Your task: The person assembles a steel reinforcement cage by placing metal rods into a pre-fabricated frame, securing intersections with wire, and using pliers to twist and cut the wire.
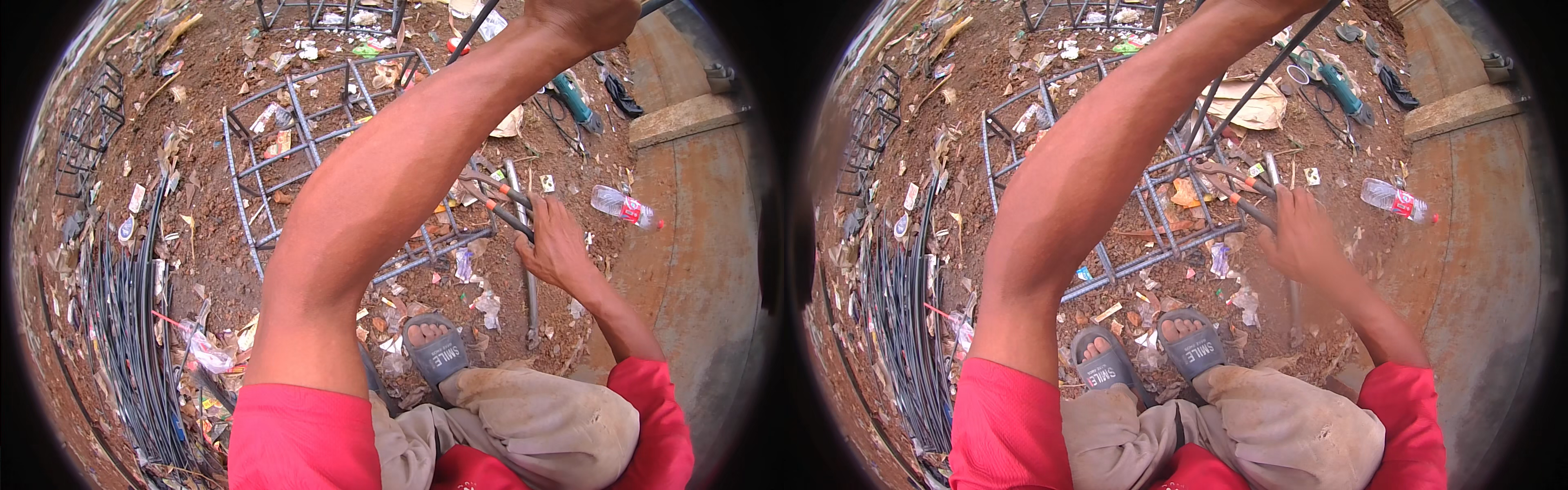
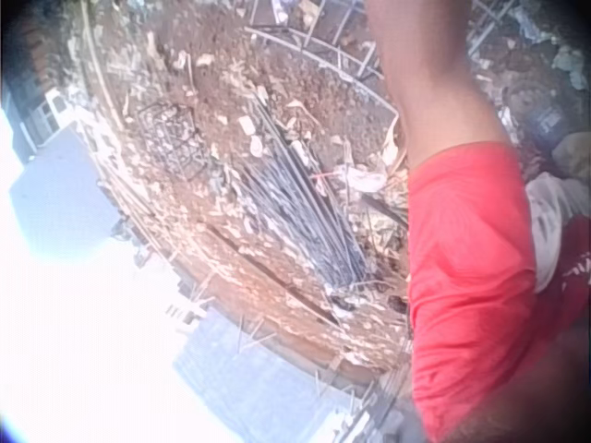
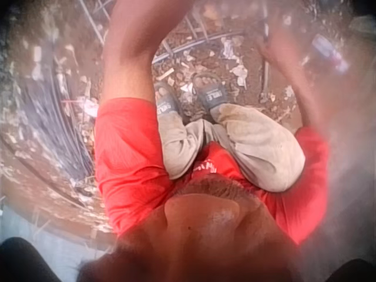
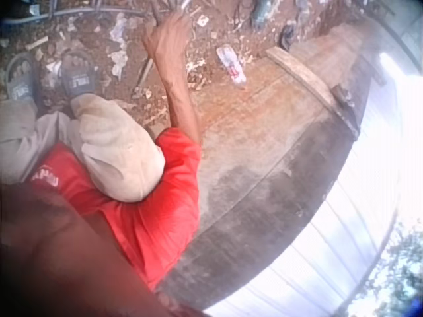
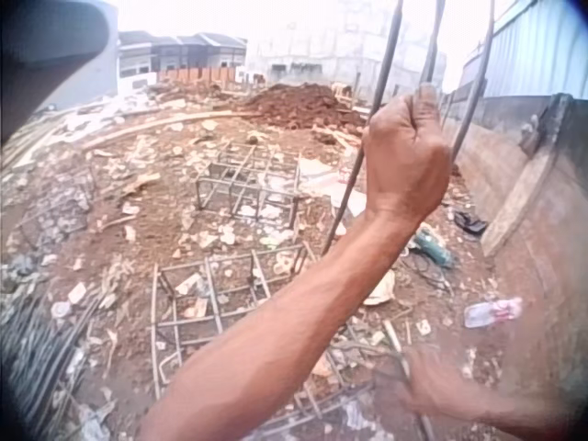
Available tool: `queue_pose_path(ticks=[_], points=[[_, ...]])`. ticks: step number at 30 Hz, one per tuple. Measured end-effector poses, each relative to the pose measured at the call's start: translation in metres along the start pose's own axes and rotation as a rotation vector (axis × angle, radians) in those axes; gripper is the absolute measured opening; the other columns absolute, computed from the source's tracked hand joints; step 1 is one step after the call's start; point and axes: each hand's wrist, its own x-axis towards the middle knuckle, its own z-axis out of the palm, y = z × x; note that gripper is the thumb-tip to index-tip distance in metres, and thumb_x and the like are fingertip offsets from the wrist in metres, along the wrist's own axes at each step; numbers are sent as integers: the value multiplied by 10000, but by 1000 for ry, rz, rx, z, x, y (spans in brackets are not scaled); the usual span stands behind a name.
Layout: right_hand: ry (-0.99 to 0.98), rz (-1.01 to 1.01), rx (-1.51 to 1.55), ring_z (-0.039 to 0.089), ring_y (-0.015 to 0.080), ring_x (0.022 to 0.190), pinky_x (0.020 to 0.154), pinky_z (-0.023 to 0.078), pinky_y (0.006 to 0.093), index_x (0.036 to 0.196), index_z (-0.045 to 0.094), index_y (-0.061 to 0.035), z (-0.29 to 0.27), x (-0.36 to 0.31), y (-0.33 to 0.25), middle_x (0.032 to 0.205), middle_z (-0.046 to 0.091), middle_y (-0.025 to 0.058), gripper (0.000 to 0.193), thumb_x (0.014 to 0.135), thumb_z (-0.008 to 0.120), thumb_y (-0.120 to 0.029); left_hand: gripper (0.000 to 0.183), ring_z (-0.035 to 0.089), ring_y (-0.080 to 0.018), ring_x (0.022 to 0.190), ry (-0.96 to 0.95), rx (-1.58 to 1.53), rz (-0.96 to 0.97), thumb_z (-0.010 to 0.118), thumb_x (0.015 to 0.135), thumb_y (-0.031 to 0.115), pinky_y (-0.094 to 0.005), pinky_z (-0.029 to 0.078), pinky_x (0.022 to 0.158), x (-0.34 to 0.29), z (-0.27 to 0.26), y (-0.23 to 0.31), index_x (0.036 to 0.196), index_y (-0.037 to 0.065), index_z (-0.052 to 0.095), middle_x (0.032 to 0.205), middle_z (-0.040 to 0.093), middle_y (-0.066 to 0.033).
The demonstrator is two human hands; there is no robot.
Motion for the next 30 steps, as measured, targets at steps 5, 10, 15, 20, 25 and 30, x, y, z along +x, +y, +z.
queue_pose_path(ticks=[5,10,15,20,25,30], points=[[-546,189,688,586,274,825,653,501,400,1329,424,89,12,4,15,995,551,162,588,994,458,-393,410,512,-394,535,14,-4,54,496,1009,211,-464,391,538,1,5,-7,691,-43,545,602,537,-240],[-1117,460,2671,583,166,750,611,494,298,1334,482,50,63,-16,22,1017,620,109,648,1004,397,-502,468,378,-119,508,-81,45,-7,480,1049,252,-353,299,475,-2,4,-1,644,18,469,529,425,-36],[-937,522,2469,655,243,786,644,553,361,1333,464,65,59,-16,29,991,633,159,642,1023,388,-492,489,324,-58,514,-81,38,-5,524,1041,324,-285,229,466,-5,6,-8,620,77,481,543,404,41],[-700,317,1654,695,255,801,591,570,371,1445,305,26,29,-17,39,946,644,200,778,916,663,-419,475,310,-29,482,-51,-55,-184,551,1031,330,-234,201,452,-10,9,0,618,97,522,529,388,73],[-414,232,925,664,260,800,648,536,394,1357,367,3,5,-18,19,860,626,142,785,760,817,-238,472,286,-26,473,-103,-148,-152,558,1027,334,-227,184,450,-7,5,-2,617,103,522,526,373,79],[364,-137,-43,619,272,743,569,494,398,1251,431,45,39,-30,20,917,578,183,570,824,662,-255,465,281,-26,479,-85,-129,-173,551,1031,323,-227,176,451,-8,6,-3,617,114,512,541,380,76]])
